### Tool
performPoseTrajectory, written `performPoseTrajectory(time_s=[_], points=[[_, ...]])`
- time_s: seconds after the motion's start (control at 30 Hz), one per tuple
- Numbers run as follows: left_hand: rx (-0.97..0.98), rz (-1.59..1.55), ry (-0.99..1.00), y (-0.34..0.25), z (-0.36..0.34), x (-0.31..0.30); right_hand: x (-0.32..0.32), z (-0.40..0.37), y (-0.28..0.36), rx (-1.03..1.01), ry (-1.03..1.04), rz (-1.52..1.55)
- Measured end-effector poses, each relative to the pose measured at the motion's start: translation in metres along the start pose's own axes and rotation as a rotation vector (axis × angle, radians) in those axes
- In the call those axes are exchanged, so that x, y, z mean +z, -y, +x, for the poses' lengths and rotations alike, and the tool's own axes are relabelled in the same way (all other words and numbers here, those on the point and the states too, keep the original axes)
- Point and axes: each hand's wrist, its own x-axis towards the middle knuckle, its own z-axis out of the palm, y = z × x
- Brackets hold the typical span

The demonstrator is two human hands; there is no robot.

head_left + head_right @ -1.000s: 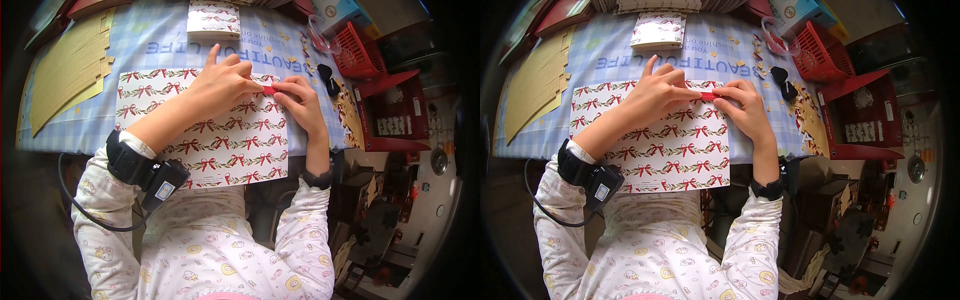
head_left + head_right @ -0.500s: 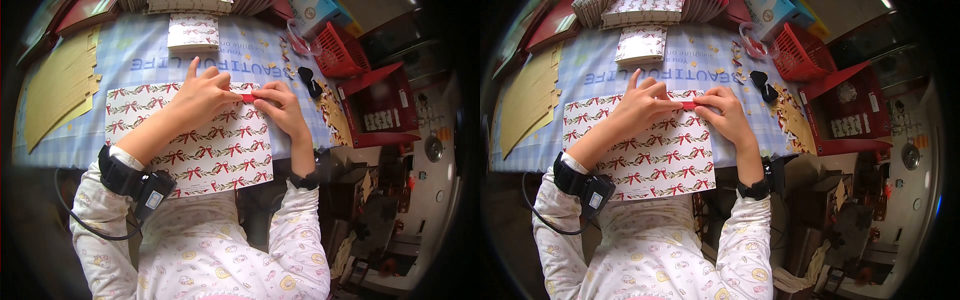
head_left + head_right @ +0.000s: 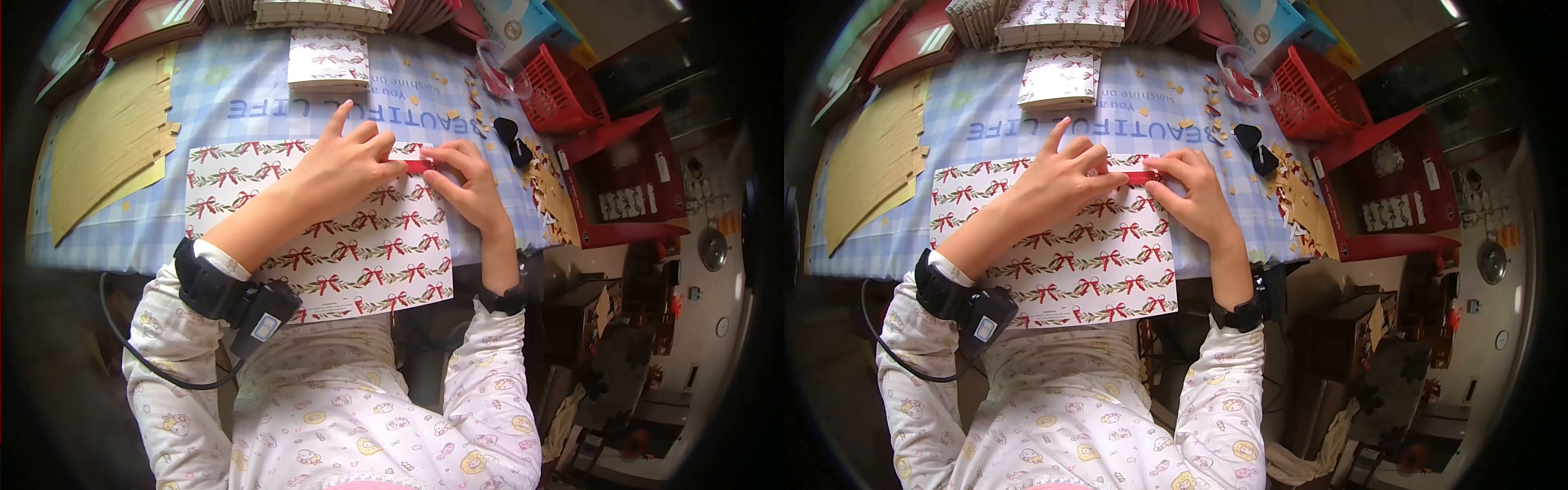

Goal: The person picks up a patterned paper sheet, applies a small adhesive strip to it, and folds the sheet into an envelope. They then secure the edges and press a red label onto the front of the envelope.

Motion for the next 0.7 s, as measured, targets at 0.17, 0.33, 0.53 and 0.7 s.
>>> performPoseTrajectory(time_s=[0.17, 0.33, 0.53, 0.7], points=[[-0.031, -0.087, -0.003, -0.0031, 0.0004, -0.0035, 0.001, -0.0009, 0.0058, 0.084, -0.003, 0.121], [-0.03, -0.142, -0.028, -0.0023, -0.0007, -0.0032, -0.0002, -0.0009, 0.0031, 0.045, -0.005, 0.074], [-0.051, -0.181, 0.01, -0.004, 0.0005, -0.0074, 0.0007, -0.0011, -0.0001, 0.036, -0.017, 0.114], [-0.061, -0.19, 0.052, -0.0043, 0.0018, -0.01, 0.001, -0.0012, -0.003, 0.084, -0.01, 0.21]])
